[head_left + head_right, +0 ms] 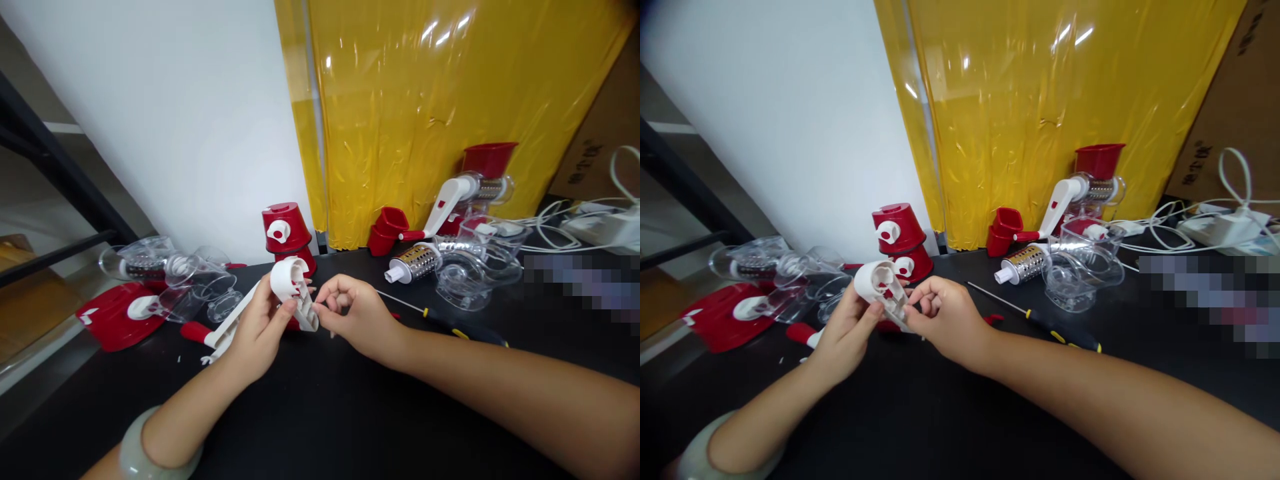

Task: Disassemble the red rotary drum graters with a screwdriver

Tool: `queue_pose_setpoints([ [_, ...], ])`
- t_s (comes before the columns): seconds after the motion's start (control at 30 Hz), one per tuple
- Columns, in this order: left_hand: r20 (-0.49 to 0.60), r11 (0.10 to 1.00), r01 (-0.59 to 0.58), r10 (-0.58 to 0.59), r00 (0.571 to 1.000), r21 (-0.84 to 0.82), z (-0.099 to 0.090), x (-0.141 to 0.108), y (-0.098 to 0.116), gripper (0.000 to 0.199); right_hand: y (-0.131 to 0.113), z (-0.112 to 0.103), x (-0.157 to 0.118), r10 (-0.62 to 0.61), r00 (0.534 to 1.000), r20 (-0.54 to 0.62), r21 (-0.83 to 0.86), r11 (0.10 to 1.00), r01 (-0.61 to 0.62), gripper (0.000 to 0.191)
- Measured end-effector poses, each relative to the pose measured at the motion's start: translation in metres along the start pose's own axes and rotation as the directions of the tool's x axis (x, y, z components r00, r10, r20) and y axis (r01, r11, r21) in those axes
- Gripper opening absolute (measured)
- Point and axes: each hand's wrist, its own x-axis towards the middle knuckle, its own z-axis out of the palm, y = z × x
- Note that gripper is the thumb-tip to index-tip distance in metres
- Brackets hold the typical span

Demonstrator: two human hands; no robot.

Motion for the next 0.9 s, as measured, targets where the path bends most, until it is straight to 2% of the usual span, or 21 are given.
queue_pose_setpoints([
  [0.07, -0.004, 1.0, -0.015, 0.015, 1.0, -0.016, 0.0, -0.002, -0.001, 0.039, -0.001, -0.003, 0.0, -0.157, 0.988, -0.014, -0.11, 0.982, 0.154, 0.012],
  [0.1, -0.01, 1.0, -0.023, 0.023, 1.0, -0.018, 0.0, -0.003, -0.001, 0.038, -0.002, -0.005, 0.0, -0.254, 0.967, -0.01, -0.175, 0.953, 0.249, 0.011],
  [0.17, -0.026, 0.999, -0.034, 0.034, 0.999, -0.023, 0.001, -0.005, 0.001, 0.037, -0.004, -0.009, -0.001, -0.43, 0.902, 0.039, -0.305, 0.854, 0.421, 0.014],
  [0.27, -0.02, 0.998, -0.028, 0.027, 0.999, -0.058, 0.002, -0.006, 0.005, 0.038, -0.007, -0.012, -0.002, -0.556, 0.817, 0.15, -0.459, 0.693, 0.556, 0.017],
  [0.47, 0.006, 0.999, -0.033, 0.033, 0.999, -0.03, 0.002, -0.006, 0.007, 0.038, -0.009, -0.014, -0.003, -0.663, 0.708, 0.244, -0.612, 0.46, 0.643, 0.013],
  [0.6, 0.032, 0.999, -0.019, 0.02, 0.999, -0.037, 0.001, -0.006, 0.005, 0.038, -0.011, -0.016, -0.003, -0.709, 0.625, 0.327, -0.657, 0.305, 0.689, 0.02],
  [0.73, 0.049, 0.998, -0.007, 0.009, 0.999, -0.056, 0.001, -0.006, 0.002, 0.038, -0.014, -0.018, -0.003, -0.712, 0.592, 0.377, -0.682, 0.219, 0.698, 0.027],
  [0.9, 0.057, 0.998, -0.004, 0.008, 0.998, -0.062, 0.003, -0.006, 0.006, 0.041, -0.016, -0.019, -0.004, -0.718, 0.569, 0.4, -0.689, 0.174, 0.704, 0.023],
])
